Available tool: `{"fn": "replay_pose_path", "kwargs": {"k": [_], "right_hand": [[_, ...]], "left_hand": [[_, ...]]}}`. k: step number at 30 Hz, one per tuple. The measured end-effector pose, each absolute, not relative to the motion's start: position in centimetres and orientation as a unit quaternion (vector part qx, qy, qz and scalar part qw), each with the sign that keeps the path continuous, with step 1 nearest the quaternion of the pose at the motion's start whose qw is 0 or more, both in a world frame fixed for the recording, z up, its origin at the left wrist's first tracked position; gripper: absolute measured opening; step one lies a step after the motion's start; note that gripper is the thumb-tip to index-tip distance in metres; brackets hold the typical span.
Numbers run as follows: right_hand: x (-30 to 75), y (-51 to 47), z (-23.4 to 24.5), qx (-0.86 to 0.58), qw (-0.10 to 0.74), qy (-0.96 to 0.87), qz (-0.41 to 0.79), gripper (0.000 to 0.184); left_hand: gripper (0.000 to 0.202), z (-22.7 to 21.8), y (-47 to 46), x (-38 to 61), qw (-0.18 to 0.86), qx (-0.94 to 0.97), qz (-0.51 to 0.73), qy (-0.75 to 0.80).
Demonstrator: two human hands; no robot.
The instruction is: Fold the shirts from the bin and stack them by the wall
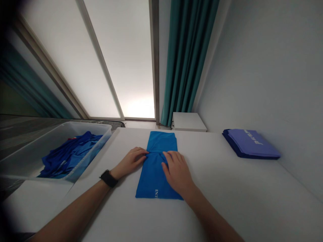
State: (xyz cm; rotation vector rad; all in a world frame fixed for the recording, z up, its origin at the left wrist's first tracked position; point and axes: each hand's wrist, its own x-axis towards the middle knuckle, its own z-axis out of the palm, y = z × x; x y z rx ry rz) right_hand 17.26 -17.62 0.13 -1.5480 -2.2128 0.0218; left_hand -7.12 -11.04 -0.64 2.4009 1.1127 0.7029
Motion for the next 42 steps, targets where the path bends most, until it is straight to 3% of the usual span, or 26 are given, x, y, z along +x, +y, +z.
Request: {"fn": "replay_pose_path", "kwargs": {"k": [8, 17, 24, 34, 42], "right_hand": [[14.2, -20.0, -1.3, -0.528, 0.118, -0.838, 0.066, 0.064], [14.4, -20.1, -1.7, -0.52, 0.11, -0.844, 0.075, 0.072], [15.2, -19.4, -1.1, -0.532, 0.141, -0.828, 0.109, 0.067], [22.0, -14.3, -3.4, -0.622, 0.197, -0.741, 0.157, 0.059], [22.7, -13.8, -2.5, -0.632, 0.25, -0.729, 0.089, 0.041]], "left_hand": [[0.028, -0.4, -11.6, -6.8, 0.154, 0.873, 0.222, 0.405], [0.037, 0.0, -12.4, -6.8, 0.106, 0.89, 0.19, 0.401], [0.034, -0.3, -12.0, -7.1, 0.118, 0.892, 0.2, 0.387], [0.031, -0.1, -11.5, -7.8, 0.224, 0.852, 0.256, 0.397], [0.032, -0.1, -11.6, -7.8, 0.222, 0.863, 0.248, 0.38]]}}
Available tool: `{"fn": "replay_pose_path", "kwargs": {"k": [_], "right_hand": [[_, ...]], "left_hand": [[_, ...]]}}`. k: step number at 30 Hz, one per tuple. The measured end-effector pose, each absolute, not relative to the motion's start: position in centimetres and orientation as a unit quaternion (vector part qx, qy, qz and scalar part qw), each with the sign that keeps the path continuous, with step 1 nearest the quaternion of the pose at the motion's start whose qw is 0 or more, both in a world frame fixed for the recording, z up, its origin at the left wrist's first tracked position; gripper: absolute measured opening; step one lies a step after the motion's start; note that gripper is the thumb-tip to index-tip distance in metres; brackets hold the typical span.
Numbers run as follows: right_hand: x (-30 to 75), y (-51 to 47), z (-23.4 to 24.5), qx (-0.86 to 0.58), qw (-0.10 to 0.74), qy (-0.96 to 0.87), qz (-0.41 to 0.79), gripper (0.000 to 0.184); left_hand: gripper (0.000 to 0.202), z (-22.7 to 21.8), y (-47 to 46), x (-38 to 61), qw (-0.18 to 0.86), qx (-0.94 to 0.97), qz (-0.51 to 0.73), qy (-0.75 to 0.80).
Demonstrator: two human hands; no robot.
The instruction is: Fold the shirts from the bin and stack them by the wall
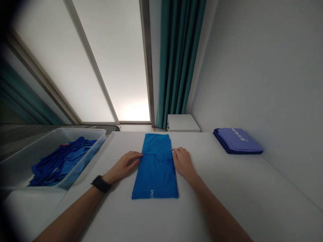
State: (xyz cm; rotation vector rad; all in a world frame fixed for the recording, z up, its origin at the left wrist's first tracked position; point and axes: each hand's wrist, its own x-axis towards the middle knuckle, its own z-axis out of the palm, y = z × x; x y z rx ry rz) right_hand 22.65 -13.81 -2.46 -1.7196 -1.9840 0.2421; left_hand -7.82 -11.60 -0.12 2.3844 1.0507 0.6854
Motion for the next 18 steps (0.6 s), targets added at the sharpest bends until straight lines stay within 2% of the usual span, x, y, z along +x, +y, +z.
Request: {"fn": "replay_pose_path", "kwargs": {"k": [11, 16, 18], "right_hand": [[21.4, -13.6, -2.3, -0.62, 0.215, -0.741, 0.145, 0.02], [22.1, -13.7, -1.9, -0.6, 0.237, -0.741, 0.188, 0.031], [22.3, -13.7, -1.8, -0.599, 0.232, -0.741, 0.195, 0.029]], "left_hand": [[0.03, -0.7, -11.3, -8.1, 0.223, 0.862, 0.244, 0.385], [0.03, -0.5, -11.4, -8.0, 0.218, 0.865, 0.241, 0.383], [0.031, -0.4, -11.5, -7.9, 0.215, 0.866, 0.24, 0.383]]}}
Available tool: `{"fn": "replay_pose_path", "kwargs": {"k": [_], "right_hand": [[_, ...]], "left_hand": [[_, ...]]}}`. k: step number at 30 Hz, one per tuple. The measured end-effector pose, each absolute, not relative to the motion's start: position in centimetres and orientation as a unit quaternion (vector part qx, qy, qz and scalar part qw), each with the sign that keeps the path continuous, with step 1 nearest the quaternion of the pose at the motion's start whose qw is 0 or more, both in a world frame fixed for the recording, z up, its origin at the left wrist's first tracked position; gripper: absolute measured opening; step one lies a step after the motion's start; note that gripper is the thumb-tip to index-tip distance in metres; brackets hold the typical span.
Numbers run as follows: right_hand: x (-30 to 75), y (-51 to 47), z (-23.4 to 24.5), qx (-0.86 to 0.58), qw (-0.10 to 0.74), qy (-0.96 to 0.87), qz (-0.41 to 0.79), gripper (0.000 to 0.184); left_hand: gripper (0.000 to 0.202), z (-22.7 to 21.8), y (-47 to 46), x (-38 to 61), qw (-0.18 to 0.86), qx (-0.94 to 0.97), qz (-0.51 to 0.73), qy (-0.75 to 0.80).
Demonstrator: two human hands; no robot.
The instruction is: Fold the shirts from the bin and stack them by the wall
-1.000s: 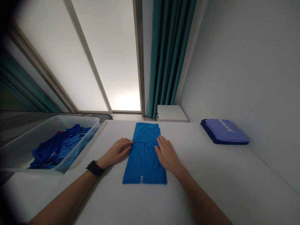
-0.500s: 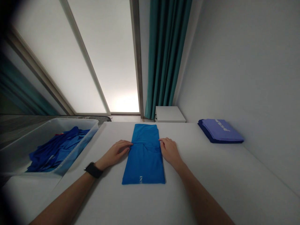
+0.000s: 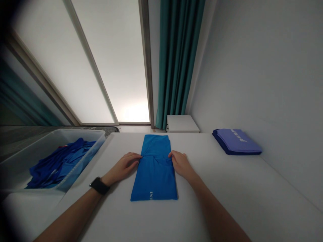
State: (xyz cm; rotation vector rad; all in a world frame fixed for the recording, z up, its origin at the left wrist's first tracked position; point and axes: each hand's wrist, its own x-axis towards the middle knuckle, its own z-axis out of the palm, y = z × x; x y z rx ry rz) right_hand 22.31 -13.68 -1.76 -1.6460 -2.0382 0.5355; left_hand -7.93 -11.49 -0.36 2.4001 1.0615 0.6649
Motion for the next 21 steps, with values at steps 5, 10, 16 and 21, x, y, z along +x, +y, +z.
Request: {"fn": "replay_pose_path", "kwargs": {"k": [5, 10, 16, 21], "right_hand": [[22.13, -13.74, -1.76, -0.606, 0.198, -0.75, 0.178, 0.017], [21.98, -14.08, -1.53, -0.6, 0.174, -0.766, 0.154, 0.016], [22.04, -14.39, -1.09, -0.598, 0.165, -0.768, 0.156, 0.015], [21.96, -14.41, -1.28, -0.598, 0.17, -0.769, 0.149, 0.014]], "left_hand": [[0.031, 0.12, -11.64, -7.81, 0.215, 0.866, 0.237, 0.385], [0.03, 0.27, -11.68, -7.78, 0.211, 0.867, 0.243, 0.381], [0.03, 0.21, -11.65, -7.83, 0.212, 0.868, 0.236, 0.382], [0.03, 0.02, -11.64, -7.87, 0.218, 0.868, 0.227, 0.384]]}}
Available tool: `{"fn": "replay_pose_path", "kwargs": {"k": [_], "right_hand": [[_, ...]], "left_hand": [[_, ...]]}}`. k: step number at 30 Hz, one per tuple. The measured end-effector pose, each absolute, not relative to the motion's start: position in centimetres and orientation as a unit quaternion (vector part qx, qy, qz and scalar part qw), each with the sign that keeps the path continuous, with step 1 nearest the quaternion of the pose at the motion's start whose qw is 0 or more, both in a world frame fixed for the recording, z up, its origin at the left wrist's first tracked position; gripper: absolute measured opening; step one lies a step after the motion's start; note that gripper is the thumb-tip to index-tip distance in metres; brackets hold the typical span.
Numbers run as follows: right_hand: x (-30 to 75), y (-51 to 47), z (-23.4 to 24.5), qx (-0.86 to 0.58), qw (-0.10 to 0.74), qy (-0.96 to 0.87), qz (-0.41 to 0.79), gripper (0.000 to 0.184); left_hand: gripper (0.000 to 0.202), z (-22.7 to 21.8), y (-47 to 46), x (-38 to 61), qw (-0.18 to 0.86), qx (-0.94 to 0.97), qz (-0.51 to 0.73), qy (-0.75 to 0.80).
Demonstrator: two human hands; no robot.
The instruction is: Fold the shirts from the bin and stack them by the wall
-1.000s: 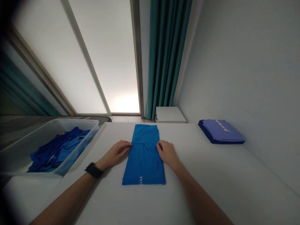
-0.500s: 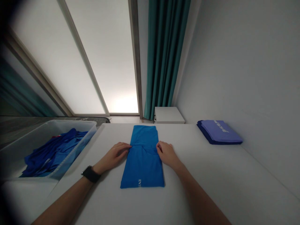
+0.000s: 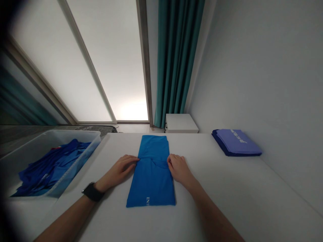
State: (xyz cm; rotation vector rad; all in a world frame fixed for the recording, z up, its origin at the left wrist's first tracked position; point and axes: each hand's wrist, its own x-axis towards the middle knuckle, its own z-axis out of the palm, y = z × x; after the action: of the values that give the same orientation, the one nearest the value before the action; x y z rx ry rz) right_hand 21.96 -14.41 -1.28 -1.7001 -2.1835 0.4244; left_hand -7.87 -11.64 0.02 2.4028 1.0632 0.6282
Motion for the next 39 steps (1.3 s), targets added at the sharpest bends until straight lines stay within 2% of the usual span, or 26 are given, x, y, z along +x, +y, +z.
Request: {"fn": "replay_pose_path", "kwargs": {"k": [8, 15, 19, 25, 34, 39], "right_hand": [[22.1, -14.4, -1.1, -0.615, 0.204, -0.737, 0.194, 0.015], [21.1, -14.5, -1.9, -0.648, 0.195, -0.724, 0.132, 0.015], [21.1, -14.6, -1.8, -0.639, 0.216, -0.722, 0.152, 0.016], [21.2, -14.6, -1.0, -0.622, 0.244, -0.72, 0.187, 0.014], [21.1, -14.8, -0.3, -0.615, 0.266, -0.711, 0.211, 0.013], [21.1, -14.7, -0.6, -0.612, 0.271, -0.712, 0.213, 0.012]], "left_hand": [[0.031, -0.2, -11.6, -8.1, 0.227, 0.866, 0.226, 0.385], [0.03, -0.4, -11.5, -8.2, 0.216, 0.868, 0.229, 0.383], [0.03, -0.5, -11.4, -8.2, 0.213, 0.871, 0.231, 0.377], [0.029, -0.3, -12.1, -6.8, 0.151, 0.864, 0.271, 0.397], [0.026, 2.3, -11.9, -1.3, 0.121, 0.905, 0.199, 0.357], [0.018, 1.5, -10.3, 1.6, 0.083, 0.926, 0.166, 0.329]]}}
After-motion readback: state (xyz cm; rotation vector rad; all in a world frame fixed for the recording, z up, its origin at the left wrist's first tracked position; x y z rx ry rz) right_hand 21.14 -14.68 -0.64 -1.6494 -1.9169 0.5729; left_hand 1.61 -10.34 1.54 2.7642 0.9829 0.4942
